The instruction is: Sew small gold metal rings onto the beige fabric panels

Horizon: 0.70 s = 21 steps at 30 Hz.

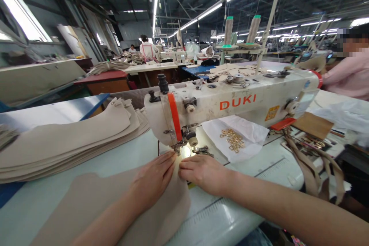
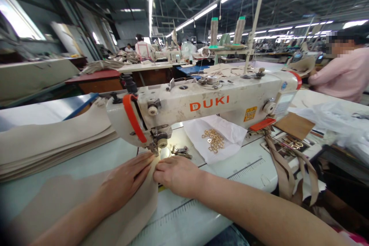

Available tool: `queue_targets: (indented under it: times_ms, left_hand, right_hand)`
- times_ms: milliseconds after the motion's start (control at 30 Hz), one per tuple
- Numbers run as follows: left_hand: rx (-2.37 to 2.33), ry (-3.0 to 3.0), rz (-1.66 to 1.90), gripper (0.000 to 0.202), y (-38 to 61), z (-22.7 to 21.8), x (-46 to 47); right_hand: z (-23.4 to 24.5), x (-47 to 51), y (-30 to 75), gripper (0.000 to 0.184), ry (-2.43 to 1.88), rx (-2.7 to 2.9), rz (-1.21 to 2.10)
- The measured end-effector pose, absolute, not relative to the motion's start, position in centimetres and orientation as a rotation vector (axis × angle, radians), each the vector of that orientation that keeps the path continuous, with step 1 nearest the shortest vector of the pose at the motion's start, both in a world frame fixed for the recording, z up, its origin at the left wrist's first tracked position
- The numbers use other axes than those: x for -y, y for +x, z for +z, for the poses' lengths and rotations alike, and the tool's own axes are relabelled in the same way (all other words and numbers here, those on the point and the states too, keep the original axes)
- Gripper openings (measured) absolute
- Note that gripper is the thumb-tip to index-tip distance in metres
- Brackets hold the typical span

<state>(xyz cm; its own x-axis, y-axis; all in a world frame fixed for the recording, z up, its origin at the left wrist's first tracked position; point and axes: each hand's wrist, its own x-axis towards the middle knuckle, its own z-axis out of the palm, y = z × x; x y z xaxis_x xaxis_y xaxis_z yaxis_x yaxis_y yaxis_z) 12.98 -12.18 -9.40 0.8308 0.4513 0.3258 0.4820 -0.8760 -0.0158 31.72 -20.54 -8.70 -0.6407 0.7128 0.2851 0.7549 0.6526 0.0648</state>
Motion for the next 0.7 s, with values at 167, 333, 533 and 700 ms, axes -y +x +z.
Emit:
queue_targets:
  times_ms: [167,333,533,700]
  left_hand:
    - [0.751,-2.919,-0.506,0.042,12.95,-9.63,11.88]
    - [0.758,-2.92,-0.502,0.042,12.9,-9.71,11.77]
    - [0.759,-2.93,-0.522,0.041,12.9,-9.66,12.16]
    - [0.788,-2.963,-0.546,0.038,13.09,-9.44,12.1]
  right_hand:
    - [-8.69,20.43,31.65,0.012,-1.193,2.631,-0.241]
    - [-8.67,20.43,31.6,0.014,-1.2,2.632,-0.238]
    - [-8.87,20.55,31.56,0.015,-1.187,2.627,-0.217]
    - [-8.59,20.55,31.5,0.015,-1.221,2.618,-0.171]
